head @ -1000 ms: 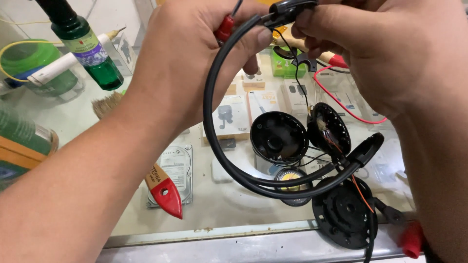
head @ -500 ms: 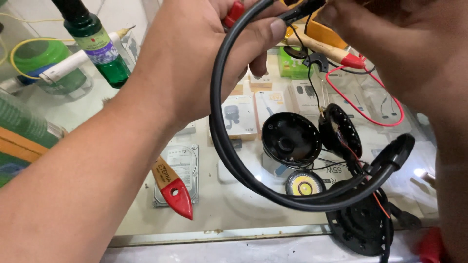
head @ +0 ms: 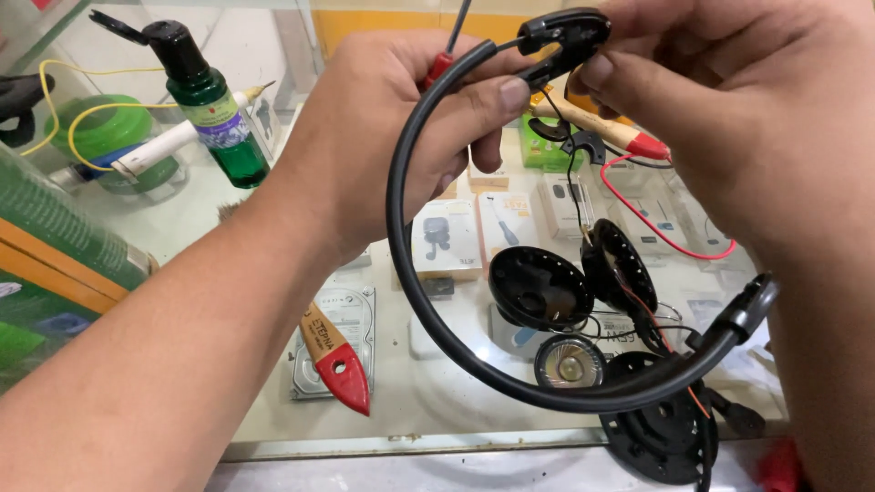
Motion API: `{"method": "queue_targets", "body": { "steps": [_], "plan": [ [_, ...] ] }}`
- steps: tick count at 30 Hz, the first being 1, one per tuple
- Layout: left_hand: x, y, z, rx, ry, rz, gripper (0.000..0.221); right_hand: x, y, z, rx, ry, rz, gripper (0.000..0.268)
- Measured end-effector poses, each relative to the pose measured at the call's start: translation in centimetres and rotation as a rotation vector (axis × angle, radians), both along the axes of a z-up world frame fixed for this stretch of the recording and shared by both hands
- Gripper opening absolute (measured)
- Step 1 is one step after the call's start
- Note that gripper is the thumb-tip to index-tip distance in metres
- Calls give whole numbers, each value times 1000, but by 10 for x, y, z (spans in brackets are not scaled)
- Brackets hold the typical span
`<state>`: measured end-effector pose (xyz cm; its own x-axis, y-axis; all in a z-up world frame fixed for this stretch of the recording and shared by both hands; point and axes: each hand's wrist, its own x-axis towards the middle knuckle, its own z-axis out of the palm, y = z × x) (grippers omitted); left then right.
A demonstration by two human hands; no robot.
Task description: Repairing or assembling a headset by manipulating internal wires and components.
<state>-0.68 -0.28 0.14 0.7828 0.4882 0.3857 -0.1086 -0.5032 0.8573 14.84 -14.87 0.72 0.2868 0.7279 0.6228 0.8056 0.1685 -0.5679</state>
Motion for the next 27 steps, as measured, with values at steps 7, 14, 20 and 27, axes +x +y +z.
{"method": "queue_targets", "body": {
  "steps": [7, 14, 20, 27],
  "plan": [
    [2, 4, -7, 23, 1, -46, 26, 12, 5, -9, -51, 176, 1, 7],
    [5, 3, -7, -34, 36, -32, 17, 14, 4, -10, -24, 171, 2, 6],
    [5, -3, -1, -136, 96, 6, 16, 15, 4, -10, -43, 116, -11, 6],
    [8, -1, -2, -112, 62, -56, 21, 15, 2, -11, -37, 123, 0, 8]
  ]
}}
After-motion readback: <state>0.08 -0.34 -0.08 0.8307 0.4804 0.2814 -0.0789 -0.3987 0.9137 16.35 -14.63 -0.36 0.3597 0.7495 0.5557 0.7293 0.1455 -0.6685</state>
